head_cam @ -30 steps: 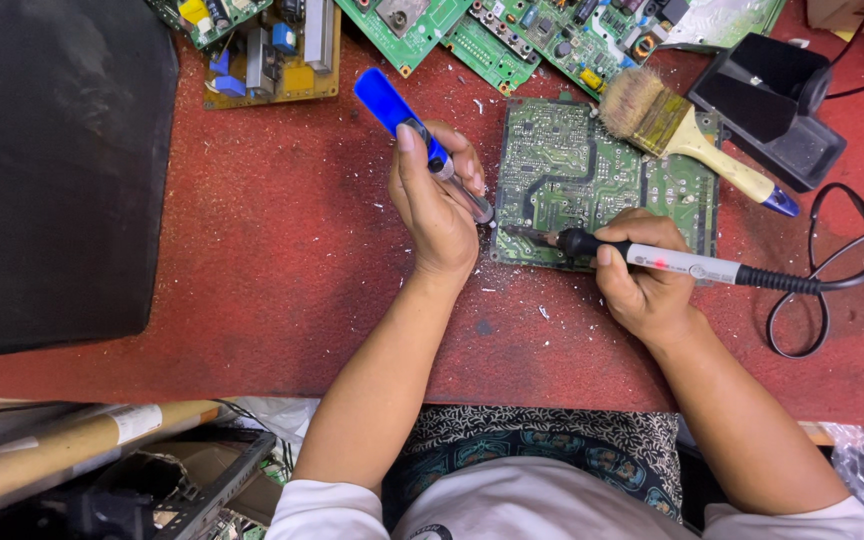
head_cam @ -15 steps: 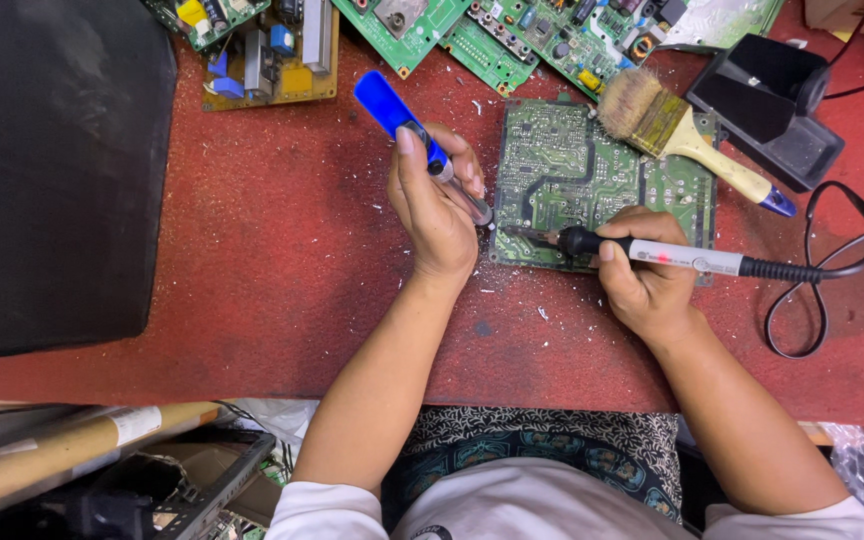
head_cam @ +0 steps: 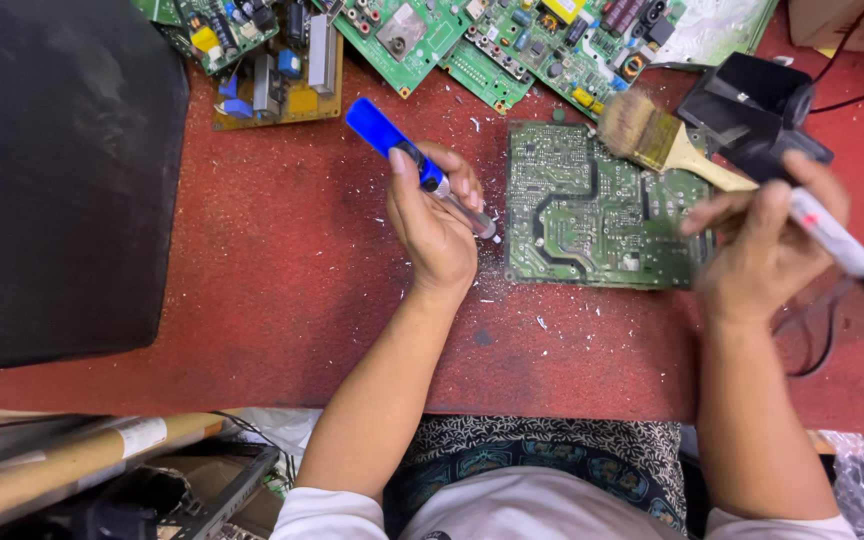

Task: The person uses a soldering iron and a desoldering pump to remove solder from a green circuit board. They repeatedly heat solder joints and extract molten solder, working across different areas of the board.

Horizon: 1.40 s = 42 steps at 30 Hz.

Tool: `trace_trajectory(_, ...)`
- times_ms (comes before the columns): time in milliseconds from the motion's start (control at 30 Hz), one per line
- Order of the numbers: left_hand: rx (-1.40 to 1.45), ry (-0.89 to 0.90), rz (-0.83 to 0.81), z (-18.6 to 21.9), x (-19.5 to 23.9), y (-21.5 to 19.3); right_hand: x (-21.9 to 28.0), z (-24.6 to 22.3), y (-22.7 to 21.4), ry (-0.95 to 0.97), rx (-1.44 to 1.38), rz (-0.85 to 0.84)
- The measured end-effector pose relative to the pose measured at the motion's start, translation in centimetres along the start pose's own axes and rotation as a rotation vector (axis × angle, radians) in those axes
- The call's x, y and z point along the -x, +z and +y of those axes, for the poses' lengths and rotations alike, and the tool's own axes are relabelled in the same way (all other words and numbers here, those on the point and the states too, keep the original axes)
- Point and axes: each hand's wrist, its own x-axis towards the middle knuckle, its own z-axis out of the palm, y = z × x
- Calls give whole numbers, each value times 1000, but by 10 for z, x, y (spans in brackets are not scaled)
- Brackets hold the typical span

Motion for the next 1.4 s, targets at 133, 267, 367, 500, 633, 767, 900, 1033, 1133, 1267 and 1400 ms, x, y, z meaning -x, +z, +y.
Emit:
trace_trajectory(133, 16, -49, 12, -2, -1, -3, -14, 24, -43, 59, 93, -47)
trace_trajectory(267, 12, -41, 39, -1, -2, -4, -24, 9, -51, -22, 604, -324)
trace_trajectory(367, 23, -39, 34, -1, -3, -4, -26, 15, -57, -78, 838, -484)
trace_trajectory(500, 7, -34, 44, 1, -3, -2, -27, 12, -57, -69, 859, -534)
trace_trajectory(633, 19, -29, 28, 1, -3, -3, -27, 10, -62, -110, 826, -527)
trace_trajectory(767, 27, -20, 27, 1, -4, -2, -37, 1, -78, -122, 866, -388)
trace_trajectory(900, 17, -36, 33, 0, -3, -4, -66, 5, -110, -303, 837, -323)
trace_trajectory(1033, 19, -46, 41, -1, -4, -3, -82, 55, -170, -137, 721, -321)
trace_trajectory(1133, 24, -28, 37, -1, -5, -4, -84, 40, -162, -330, 824, -390)
trace_trajectory(1267, 4, -23, 43, 2, -7, -4, -102, 50, -142, -463, 920, -520)
trace_trajectory(1400, 27, 7, 50, 3, -9, -5, -114, 53, -94, -597, 1056, -696)
